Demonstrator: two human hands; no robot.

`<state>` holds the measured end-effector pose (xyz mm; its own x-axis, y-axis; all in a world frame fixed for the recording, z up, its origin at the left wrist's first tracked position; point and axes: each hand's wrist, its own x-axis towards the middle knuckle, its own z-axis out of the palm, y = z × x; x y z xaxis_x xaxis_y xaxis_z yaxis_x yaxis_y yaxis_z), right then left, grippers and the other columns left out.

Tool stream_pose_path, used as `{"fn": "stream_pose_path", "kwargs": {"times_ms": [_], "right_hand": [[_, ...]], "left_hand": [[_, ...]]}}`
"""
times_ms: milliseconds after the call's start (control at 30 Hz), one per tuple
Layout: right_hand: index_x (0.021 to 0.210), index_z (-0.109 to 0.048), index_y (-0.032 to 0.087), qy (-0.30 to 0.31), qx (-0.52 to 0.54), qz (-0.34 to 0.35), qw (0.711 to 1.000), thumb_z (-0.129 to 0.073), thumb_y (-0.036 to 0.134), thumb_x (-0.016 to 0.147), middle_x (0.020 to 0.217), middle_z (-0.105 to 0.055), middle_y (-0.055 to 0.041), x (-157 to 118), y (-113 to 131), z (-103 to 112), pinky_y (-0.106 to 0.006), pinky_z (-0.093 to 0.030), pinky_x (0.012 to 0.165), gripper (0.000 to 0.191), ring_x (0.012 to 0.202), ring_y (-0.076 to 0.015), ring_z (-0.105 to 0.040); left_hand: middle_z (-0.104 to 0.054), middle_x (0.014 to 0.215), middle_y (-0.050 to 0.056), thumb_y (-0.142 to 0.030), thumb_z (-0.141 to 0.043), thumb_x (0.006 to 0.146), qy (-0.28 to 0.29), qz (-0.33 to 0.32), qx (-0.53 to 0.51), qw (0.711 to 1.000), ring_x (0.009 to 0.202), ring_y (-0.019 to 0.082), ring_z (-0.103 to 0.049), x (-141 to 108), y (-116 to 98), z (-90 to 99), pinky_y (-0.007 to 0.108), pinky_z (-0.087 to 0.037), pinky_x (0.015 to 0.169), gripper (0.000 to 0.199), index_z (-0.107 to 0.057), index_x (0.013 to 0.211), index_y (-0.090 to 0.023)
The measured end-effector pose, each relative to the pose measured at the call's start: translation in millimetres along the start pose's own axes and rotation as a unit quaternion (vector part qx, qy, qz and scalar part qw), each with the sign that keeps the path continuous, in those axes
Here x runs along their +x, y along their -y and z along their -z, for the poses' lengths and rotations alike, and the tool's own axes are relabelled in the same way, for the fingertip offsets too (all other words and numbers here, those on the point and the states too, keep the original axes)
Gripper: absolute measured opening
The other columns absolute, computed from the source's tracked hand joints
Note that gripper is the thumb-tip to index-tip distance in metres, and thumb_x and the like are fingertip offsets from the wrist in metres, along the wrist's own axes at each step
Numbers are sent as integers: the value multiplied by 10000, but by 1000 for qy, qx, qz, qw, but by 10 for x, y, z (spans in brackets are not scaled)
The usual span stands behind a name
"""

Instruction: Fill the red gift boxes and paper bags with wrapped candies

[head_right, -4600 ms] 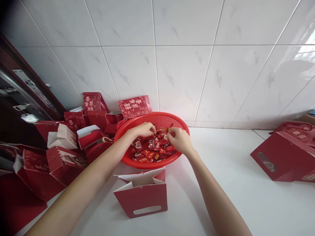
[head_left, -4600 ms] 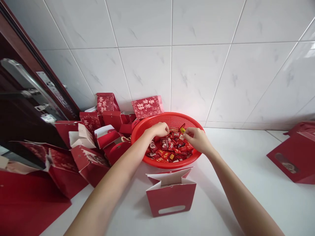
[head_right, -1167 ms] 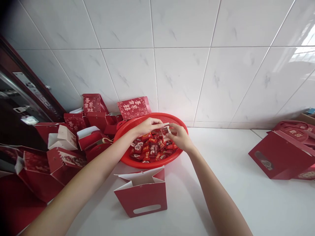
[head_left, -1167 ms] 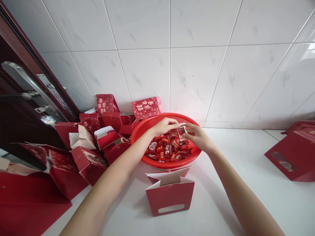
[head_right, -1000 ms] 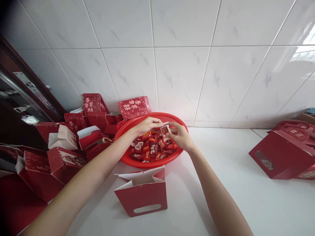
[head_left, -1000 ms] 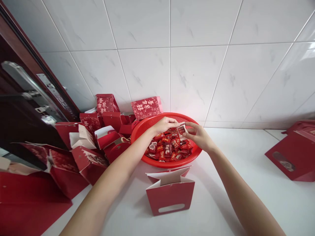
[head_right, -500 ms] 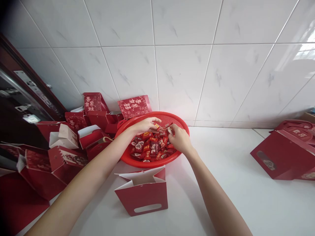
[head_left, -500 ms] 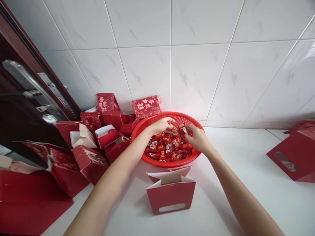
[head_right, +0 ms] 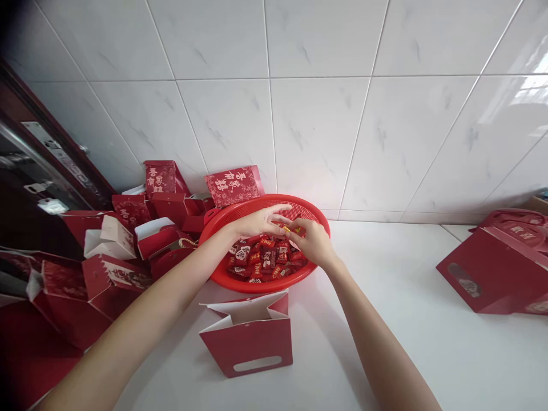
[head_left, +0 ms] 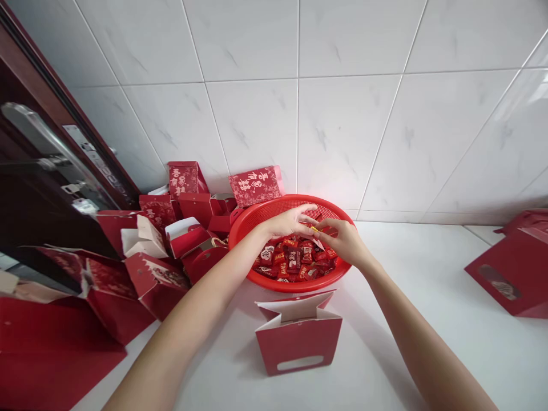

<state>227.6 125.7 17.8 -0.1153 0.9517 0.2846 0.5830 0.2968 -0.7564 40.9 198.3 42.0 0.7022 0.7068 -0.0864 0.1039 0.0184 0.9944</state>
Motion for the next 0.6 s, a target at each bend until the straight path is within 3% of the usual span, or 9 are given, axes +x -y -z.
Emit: {"fn": "stream_pose_path", "kwargs": {"times_ms": [133, 233, 333, 400, 467, 533, 600], "right_hand": [[809, -667, 218, 2, 4, 16, 1000, -667, 305, 837, 791, -736, -39, 16, -52, -12, -321, -507, 664, 91, 767, -225, -701], [764, -612, 222, -17, 15, 10, 1000, -663, 246, 780, 812, -737, -35, 26, -78, -24, -309, -508, 660, 58, 772, -215, -698], [746, -568, 227, -25, 28, -3, 999, -649, 245, 763, 754, -714, -15, 22, -68, -28, -297, -498, 645, 85, 722, -195, -682], [745, -556, 230, -23, 23, -16, 999, -650, 247, 759, 730, -705, -9, 14, -49, -27, -298, -491, 639, 97, 705, -195, -678], [801, -574, 233, -19, 19, -30, 999, -640, 242, 768, 743, -713, -10, 7, -31, -25, -308, -493, 645, 74, 704, -202, -682], [914, -604, 239, -15, 21, -35, 999, -616, 230, 787, 771, -728, -14, 5, -22, -25, -319, -500, 650, 127, 703, -210, -689], [1009, -616, 245, -11, 21, -30, 999, -595, 218, 805, 815, -744, -24, 7, -24, -28, -329, -509, 657, 208, 721, -220, -699]], "left_hand": [[-684, 1240, 157, -110, -798, 738, 20, 17, 0, 1000, 978, 237, -731, -13, -20, -31, 457, -564, 947, 871, -424, 1518, -207], [-699, 1226, 130, -115, -712, 768, 1, 36, 93, 995, 978, 222, -720, -6, -43, -3, 401, -567, 909, 687, -534, 1426, -197], [-752, 1078, 71, -145, -652, 772, -19, 82, 314, 946, 935, 206, -697, 0, -51, 76, 302, -538, 837, 399, -712, 1165, -165], [-769, 973, 39, -212, -668, 768, 13, 127, 431, 893, 890, 205, -685, -6, -40, 125, 262, -507, 768, 292, -760, 1042, -172], [-772, 919, 25, -286, -717, 741, 60, 164, 476, 862, 847, 207, -681, -16, -23, 146, 249, -484, 711, 308, -774, 1027, -185], [-767, 870, 17, -286, -745, 701, 87, 178, 474, 858, 815, 206, -682, -22, -9, 136, 245, -474, 682, 368, -773, 1055, -191], [-761, 834, 3, -224, -733, 671, 97, 169, 444, 875, 789, 196, -682, -20, -7, 109, 241, -474, 672, 405, -770, 1073, -199]]}}
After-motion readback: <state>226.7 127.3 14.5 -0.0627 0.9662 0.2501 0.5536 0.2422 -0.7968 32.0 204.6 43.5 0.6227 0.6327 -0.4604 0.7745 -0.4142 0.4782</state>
